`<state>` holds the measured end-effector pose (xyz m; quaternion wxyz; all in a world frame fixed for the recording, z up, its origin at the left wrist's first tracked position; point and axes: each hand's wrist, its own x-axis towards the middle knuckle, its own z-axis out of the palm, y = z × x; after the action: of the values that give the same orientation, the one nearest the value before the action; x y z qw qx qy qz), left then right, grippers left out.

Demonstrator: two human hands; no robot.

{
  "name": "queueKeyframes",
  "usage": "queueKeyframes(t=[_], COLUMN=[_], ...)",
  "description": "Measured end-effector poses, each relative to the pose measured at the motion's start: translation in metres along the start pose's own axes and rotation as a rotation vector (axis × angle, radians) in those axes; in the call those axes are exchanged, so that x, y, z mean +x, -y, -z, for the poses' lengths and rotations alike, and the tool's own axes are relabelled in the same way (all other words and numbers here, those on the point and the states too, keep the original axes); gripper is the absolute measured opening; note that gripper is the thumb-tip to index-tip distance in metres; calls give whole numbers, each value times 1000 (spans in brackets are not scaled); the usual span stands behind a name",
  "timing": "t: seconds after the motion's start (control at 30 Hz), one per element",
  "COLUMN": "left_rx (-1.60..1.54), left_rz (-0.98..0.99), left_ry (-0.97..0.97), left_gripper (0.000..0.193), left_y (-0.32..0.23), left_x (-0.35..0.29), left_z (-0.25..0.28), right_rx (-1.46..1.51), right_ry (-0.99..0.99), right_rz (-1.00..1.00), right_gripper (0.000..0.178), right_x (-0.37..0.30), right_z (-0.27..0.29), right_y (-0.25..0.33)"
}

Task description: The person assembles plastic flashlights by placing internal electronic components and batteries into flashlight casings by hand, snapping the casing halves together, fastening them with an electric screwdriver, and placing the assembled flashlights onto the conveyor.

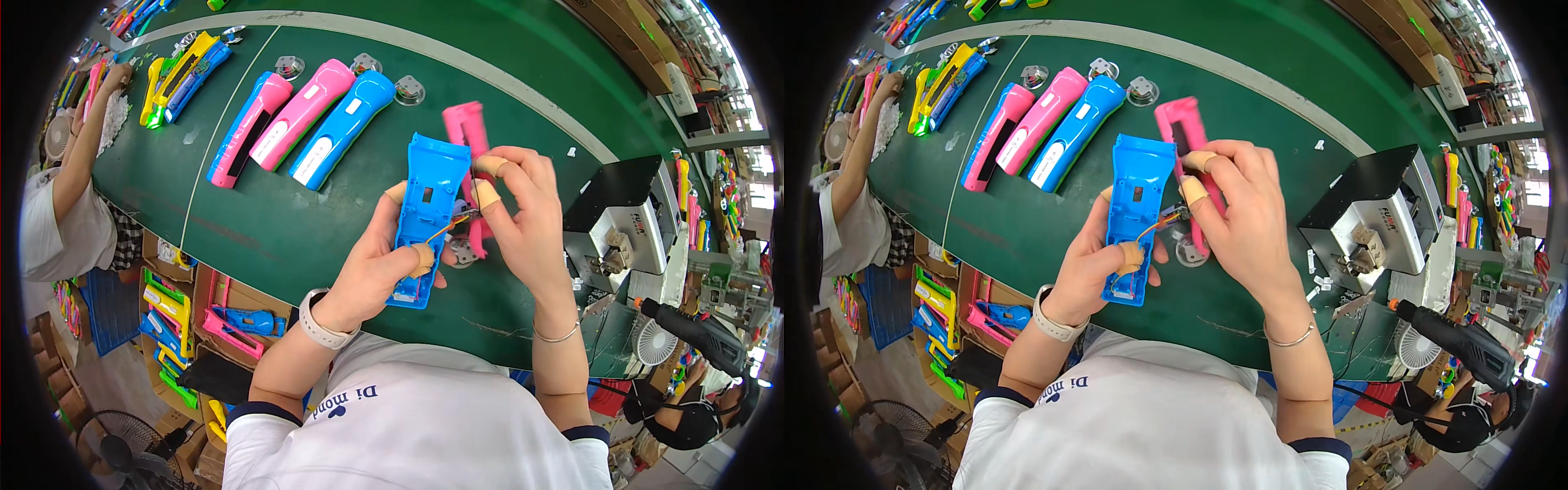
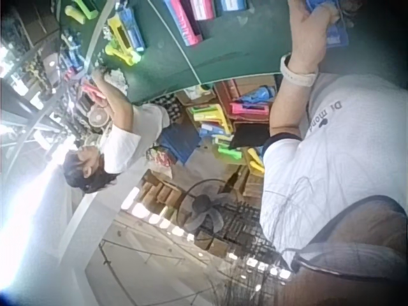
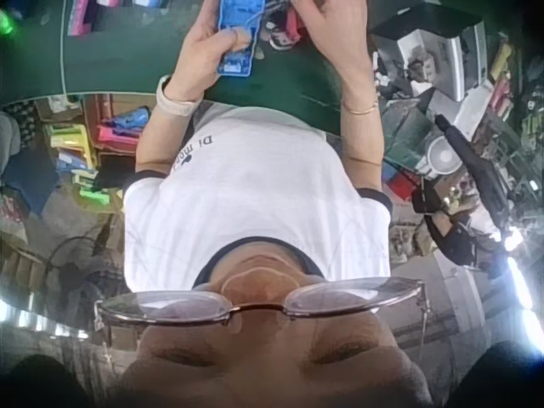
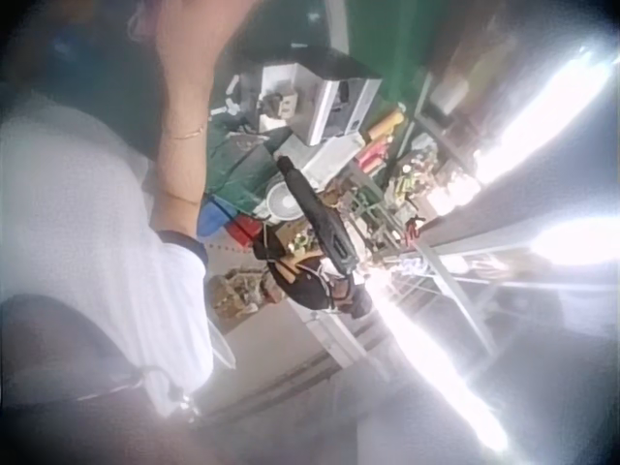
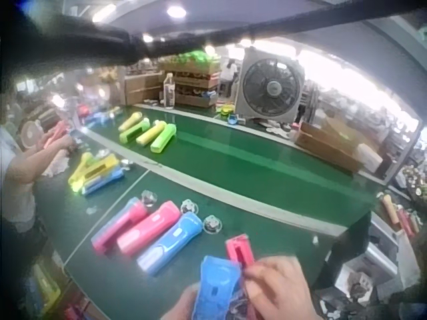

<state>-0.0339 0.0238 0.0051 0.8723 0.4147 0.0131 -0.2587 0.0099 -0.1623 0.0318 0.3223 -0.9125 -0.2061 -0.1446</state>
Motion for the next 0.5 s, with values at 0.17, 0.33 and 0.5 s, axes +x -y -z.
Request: queueKeyframes(t=[0.17,0.33,0.5], left_rx=[-36,18,30], left_rz=[19,29,52], left_ry=[-9,-138,-166], left_gripper=[63,61,60], left_y=[7,18,21], left_x=[1,-5,-5], left_z=[5,6,7], right_rx=[347,34,-53], right_ry=[56,167,553], right_rz=[-246,-395,-445], right_gripper=[22,38,39], right_x=[-8,4,23], right_z=[-7,-13,-24], right_y=[-8,-17,-26])
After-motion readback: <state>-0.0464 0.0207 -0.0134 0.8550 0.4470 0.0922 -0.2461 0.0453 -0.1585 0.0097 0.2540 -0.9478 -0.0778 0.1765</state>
